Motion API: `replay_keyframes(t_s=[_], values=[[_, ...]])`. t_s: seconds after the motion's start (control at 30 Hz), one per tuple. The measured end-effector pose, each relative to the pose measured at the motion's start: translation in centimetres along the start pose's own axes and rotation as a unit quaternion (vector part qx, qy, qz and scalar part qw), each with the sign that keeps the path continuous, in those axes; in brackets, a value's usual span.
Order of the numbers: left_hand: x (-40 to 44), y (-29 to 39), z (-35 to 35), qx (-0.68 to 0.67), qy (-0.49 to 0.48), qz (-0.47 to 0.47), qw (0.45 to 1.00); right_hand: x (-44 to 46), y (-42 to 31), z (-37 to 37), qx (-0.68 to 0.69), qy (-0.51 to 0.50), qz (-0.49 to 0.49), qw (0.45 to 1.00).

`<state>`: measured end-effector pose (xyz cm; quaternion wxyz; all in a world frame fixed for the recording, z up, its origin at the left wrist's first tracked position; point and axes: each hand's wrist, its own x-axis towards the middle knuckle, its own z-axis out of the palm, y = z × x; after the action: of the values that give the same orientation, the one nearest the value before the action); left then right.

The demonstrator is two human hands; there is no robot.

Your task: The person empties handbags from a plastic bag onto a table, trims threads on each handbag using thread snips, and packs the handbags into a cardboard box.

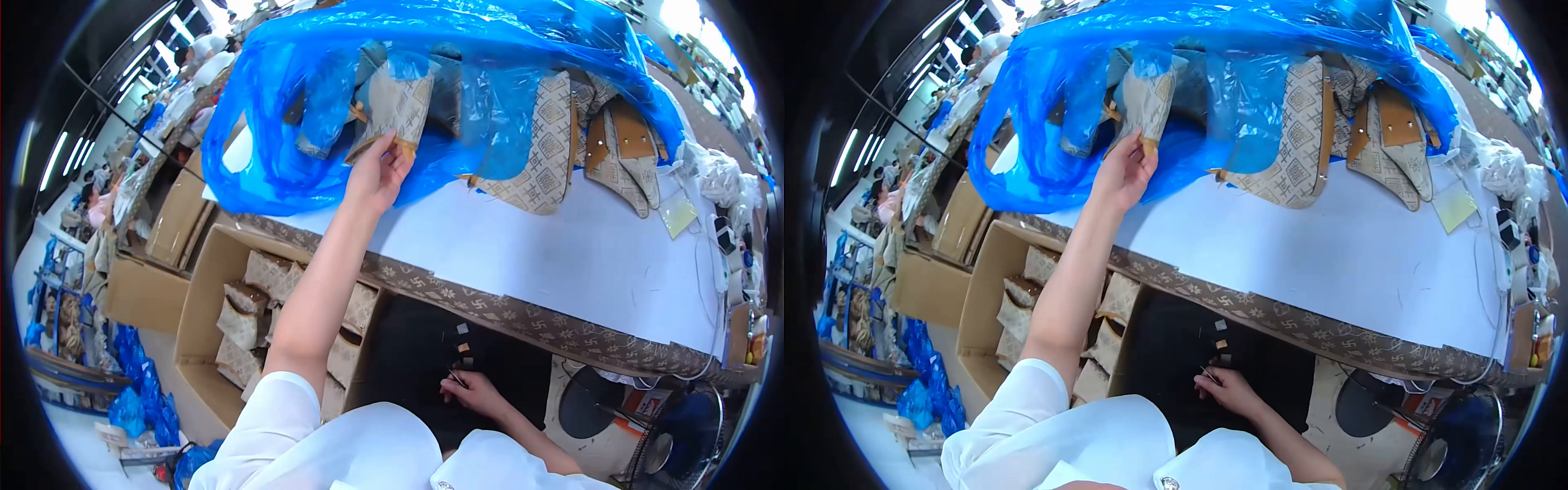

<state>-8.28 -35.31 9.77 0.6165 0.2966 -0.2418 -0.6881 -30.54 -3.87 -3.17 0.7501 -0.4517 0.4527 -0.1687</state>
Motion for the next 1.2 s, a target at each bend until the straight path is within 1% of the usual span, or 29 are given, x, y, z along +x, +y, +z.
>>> replay_keyframes(t_s=[0.1, 0.13, 0.23, 0.27, 0.33, 0.37, 0.5, 0.53, 0.6, 0.63, 0.67, 0.73, 0.77, 0.9, 1.0, 1.07, 1.2], values=[[-5.5, 1.2, -1.4, 0.045, -0.004, -0.031, 0.998, -0.4, 0.6, 0.5, 0.018, -0.008, -0.068, 0.997], [-7.7, 1.2, -1.3, 0.048, 0.007, -0.031, 0.998, -0.6, 0.7, 0.6, 0.022, -0.018, -0.063, 0.998], [-14.0, 1.9, -0.8, 0.166, 0.055, -0.028, 0.984, -1.0, 0.7, 0.8, -0.002, 0.037, -0.097, 0.995], [-14.9, 1.9, -1.9, 0.167, 0.069, -0.029, 0.983, -1.2, 0.8, 0.9, 0.0, 0.026, -0.09, 0.996], [-15.7, 1.3, -4.5, 0.272, 0.027, -0.071, 0.959, -1.4, 1.0, 0.9, -0.004, 0.06, -0.118, 0.991], [-16.1, 1.0, -5.9, 0.319, 0.005, -0.094, 0.943, -1.5, 1.0, 1.0, -0.006, 0.053, -0.11, 0.993], [-17.0, 0.4, -5.0, 0.346, 0.047, -0.086, 0.933, -2.0, 1.3, 1.2, -0.021, 0.084, -0.083, 0.993], [-17.1, 0.0, -5.0, 0.341, 0.046, -0.082, 0.935, -2.0, 1.5, 1.3, -0.007, 0.1, -0.1, 0.99], [-17.3, -1.0, -5.4, 0.331, 0.046, -0.045, 0.942, -2.1, 1.6, 1.2, 0.02, 0.131, -0.139, 0.981], [-17.4, -1.4, -5.7, 0.326, 0.046, -0.026, 0.944, -2.3, 1.5, 1.1, 0.013, 0.132, -0.142, 0.981], [-17.7, -1.8, -6.2, 0.323, 0.043, -0.02, 0.945, -2.3, 1.4, 0.9, 0.051, 0.157, -0.16, 0.973], [-18.6, -2.9, -7.5, 0.217, 0.016, 0.04, 0.975, -2.2, 1.2, 0.8, 0.135, 0.205, -0.194, 0.95], [-19.0, -3.2, -7.9, 0.164, 0.003, 0.064, 0.984, -2.1, 1.2, 0.8, 0.137, 0.208, -0.194, 0.949], [-19.9, -3.8, -9.7, 0.138, -0.012, 0.063, 0.988, -1.6, 1.5, 0.8, 0.168, 0.225, -0.204, 0.938], [-20.1, -4.0, -10.0, 0.126, -0.008, 0.046, 0.991, -1.5, 1.2, 1.0, 0.14, 0.204, -0.196, 0.949], [-19.9, -4.3, -10.0, 0.12, -0.011, 0.037, 0.992, -1.3, 1.1, 1.0, 0.14, 0.208, -0.194, 0.948], [-19.2, -5.2, -11.1, 0.097, -0.009, 0.04, 0.994, -1.2, 1.0, 0.9, 0.14, 0.205, -0.193, 0.949]])
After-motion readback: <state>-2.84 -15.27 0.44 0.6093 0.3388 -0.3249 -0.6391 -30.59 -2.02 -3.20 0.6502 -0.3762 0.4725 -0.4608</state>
